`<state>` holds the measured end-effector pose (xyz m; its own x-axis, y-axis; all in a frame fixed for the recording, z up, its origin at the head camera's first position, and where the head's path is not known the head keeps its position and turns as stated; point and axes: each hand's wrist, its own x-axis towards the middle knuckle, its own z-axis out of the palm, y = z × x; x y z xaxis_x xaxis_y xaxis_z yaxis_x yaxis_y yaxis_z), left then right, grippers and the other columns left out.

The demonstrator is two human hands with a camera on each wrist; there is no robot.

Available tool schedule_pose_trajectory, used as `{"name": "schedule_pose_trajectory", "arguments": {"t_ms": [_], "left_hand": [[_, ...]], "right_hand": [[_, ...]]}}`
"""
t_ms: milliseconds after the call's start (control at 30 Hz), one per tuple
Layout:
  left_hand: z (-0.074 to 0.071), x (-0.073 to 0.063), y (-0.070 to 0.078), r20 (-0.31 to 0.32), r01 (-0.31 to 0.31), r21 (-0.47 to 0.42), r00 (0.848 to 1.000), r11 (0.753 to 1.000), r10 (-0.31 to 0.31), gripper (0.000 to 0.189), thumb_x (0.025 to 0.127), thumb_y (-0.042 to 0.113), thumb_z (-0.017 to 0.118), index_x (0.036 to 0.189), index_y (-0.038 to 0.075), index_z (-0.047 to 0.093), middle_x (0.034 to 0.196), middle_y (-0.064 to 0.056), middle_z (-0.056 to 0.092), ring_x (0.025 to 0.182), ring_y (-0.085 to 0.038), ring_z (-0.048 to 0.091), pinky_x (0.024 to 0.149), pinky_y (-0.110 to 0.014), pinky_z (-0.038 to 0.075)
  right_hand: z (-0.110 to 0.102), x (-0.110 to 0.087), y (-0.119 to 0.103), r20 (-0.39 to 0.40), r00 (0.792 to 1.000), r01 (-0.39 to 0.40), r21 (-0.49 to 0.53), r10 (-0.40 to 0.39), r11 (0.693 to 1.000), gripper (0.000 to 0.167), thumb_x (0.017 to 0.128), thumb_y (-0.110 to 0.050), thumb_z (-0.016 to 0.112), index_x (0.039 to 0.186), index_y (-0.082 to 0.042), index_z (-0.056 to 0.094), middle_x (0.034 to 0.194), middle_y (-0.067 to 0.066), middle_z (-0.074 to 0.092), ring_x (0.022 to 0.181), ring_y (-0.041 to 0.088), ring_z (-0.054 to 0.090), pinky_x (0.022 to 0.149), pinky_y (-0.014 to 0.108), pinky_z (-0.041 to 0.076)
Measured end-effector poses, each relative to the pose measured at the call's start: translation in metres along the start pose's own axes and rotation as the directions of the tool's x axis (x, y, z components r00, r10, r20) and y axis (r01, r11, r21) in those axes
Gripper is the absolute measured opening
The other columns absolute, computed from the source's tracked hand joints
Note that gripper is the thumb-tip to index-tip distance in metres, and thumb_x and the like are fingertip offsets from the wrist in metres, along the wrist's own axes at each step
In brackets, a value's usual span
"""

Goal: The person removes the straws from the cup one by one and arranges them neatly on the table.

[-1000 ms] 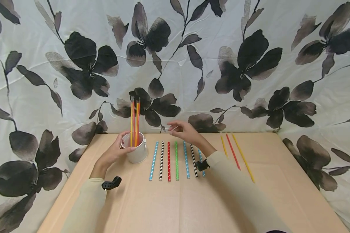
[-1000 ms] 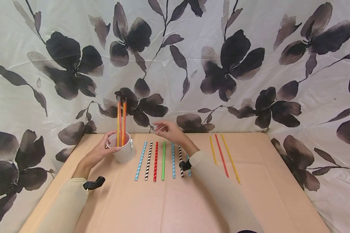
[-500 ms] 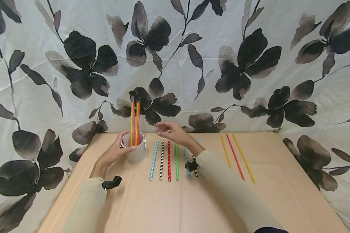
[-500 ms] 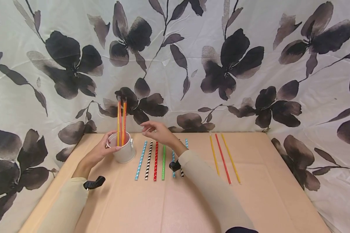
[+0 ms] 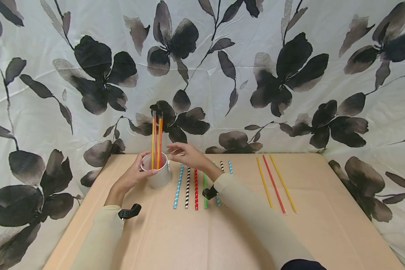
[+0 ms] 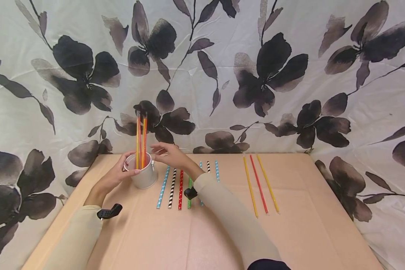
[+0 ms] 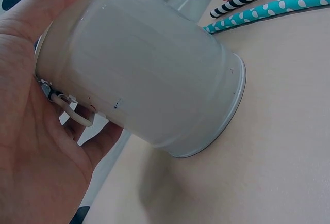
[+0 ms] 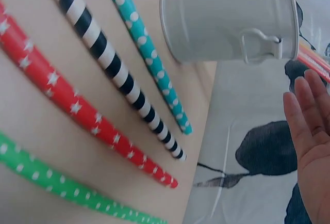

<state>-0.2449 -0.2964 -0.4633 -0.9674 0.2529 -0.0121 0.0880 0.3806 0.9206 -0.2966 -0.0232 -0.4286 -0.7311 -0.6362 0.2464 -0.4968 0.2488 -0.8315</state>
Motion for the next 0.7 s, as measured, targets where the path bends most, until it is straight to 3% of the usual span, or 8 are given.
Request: {"name": "schedule_pose_trajectory", "arguments": {"t_ms": [167, 333, 700], "left_hand": [[-0.001, -0.001, -0.001, 0.0, -0.008, 0.0, 1.0, 1.0, 0.008, 0.091, 0.092, 0.026, 0.075, 0.16, 0.024, 0.015, 0.162, -0.019, 0.02, 0.149, -0.045, 0.017, 0.114, -0.073, 0.018], [-0.001, 0.0, -0.003, 0.005, -0.021, 0.006, 1.0, 1.0, 0.021, 0.09, 0.092, 0.026, 0.074, 0.16, 0.024, 0.015, 0.162, -0.019, 0.02, 0.149, -0.044, 0.018, 0.115, -0.072, 0.019], [-0.002, 0.001, -0.003, 0.005, -0.012, 0.012, 1.0, 1.0, 0.012, 0.09, 0.093, 0.026, 0.074, 0.16, 0.025, 0.014, 0.162, -0.02, 0.018, 0.15, -0.046, 0.016, 0.113, -0.075, 0.017]], "right_hand": [[0.006, 0.007, -0.007, 0.022, 1.0, -0.012, 0.051, 0.011, 0.999, 0.053, 0.1, -0.02, 0.066, 0.15, -0.012, 0.049, 0.147, 0.009, 0.055, 0.133, 0.031, 0.054, 0.107, 0.043, 0.047], [0.012, 0.015, -0.007, 0.035, 0.999, -0.029, 0.1, 0.026, 0.995, 0.058, 0.1, -0.02, 0.066, 0.153, -0.014, 0.045, 0.153, 0.009, 0.049, 0.138, 0.033, 0.049, 0.109, 0.041, 0.046], [0.023, 0.023, -0.006, 0.054, 0.995, -0.091, 0.082, 0.087, 0.992, 0.062, 0.101, -0.019, 0.065, 0.157, -0.018, 0.039, 0.162, 0.003, 0.037, 0.141, 0.026, 0.047, 0.109, 0.039, 0.046]]}}
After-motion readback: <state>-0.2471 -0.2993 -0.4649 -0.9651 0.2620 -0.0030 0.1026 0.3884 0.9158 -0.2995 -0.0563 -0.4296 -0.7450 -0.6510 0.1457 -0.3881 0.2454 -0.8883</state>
